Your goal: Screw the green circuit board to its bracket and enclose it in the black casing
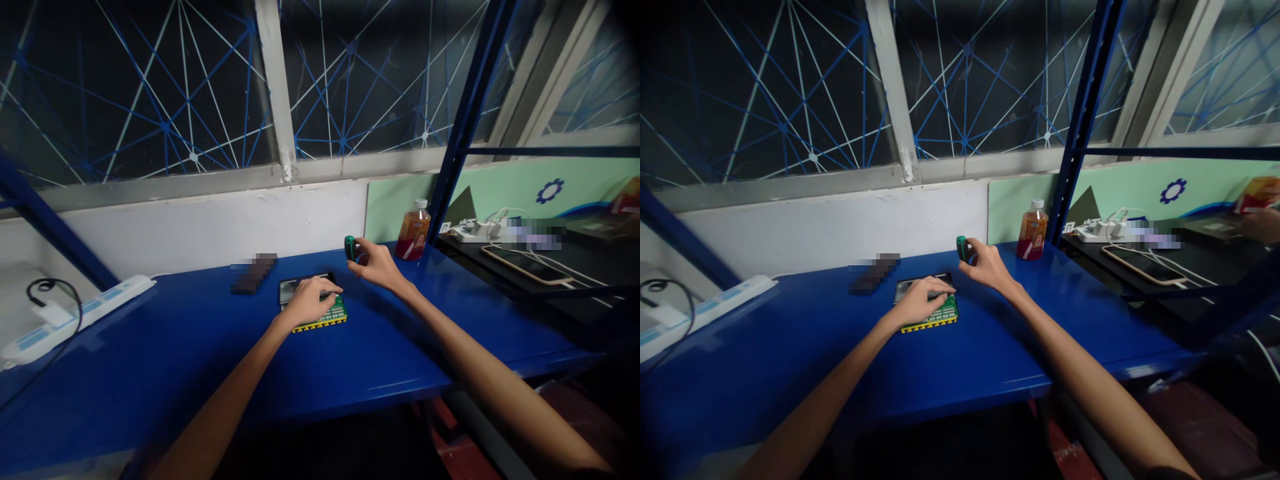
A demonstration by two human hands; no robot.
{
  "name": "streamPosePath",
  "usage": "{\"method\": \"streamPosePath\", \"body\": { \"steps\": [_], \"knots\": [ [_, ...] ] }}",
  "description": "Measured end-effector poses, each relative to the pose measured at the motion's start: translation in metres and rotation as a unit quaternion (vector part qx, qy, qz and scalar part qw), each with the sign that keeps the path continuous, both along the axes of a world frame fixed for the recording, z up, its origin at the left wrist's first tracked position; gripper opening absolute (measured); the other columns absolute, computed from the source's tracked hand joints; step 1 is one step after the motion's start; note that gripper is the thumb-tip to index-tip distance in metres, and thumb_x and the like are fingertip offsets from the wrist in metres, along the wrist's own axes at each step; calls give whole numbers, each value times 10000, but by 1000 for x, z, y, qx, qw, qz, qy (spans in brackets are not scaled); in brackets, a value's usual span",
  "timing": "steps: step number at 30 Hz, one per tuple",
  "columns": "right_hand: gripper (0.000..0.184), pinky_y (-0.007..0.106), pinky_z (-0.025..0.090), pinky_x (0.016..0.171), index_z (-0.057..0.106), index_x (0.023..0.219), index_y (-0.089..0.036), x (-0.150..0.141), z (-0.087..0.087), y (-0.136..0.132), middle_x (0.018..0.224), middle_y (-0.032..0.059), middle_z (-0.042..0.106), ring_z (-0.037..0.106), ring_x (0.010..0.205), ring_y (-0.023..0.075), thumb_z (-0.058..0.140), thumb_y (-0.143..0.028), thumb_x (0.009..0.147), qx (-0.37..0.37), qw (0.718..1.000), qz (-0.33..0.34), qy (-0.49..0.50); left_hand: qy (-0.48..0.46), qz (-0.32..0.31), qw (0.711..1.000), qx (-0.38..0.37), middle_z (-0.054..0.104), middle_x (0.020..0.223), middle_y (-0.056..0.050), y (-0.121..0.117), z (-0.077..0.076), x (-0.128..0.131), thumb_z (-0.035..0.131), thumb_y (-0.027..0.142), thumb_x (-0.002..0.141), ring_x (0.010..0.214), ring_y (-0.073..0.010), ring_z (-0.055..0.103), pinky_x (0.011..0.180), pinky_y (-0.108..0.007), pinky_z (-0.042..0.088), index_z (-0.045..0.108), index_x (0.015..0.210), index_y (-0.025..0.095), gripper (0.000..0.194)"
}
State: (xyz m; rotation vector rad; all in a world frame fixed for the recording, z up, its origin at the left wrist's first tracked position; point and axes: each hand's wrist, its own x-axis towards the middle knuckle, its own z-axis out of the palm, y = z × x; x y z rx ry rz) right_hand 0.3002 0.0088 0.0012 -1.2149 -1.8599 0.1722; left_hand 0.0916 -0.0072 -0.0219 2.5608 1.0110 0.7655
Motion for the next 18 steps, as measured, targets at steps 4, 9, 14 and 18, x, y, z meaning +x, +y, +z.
{"method": "streamPosePath", "body": {
  "steps": [4,9,14,18],
  "knots": [
    [429,263,482,532,577,1119,-134,-1,1,-1,729,30,677,630,532,154,584,-228,701,0,1000,-2,2,1,-5,1000,9,715,1037,-6,0,0,0,539,178,820,998,-185,625,909,-322,462,720,1006,243,268],
    [418,273,499,514,568,1102,-140,0,5,-2,758,27,661,632,497,150,597,-243,698,-13,996,8,87,-11,0,1000,15,720,1010,-7,2,-2,1,550,207,836,976,-190,627,894,-323,466,723,986,236,231],
    [359,284,512,479,566,1028,-143,-2,9,-4,689,4,614,623,454,154,618,-248,688,-60,970,75,222,10,1,1000,9,702,1066,-8,2,-6,1,610,181,802,1005,-207,615,897,-329,461,703,1052,255,276],
    [349,308,528,474,552,965,-139,-6,11,-5,643,4,609,623,446,170,670,-285,671,-100,939,130,304,6,3,1000,14,705,1054,-3,1,-6,2,667,214,781,1010,-218,607,885,-332,460,710,1026,257,252]
  ]
}}
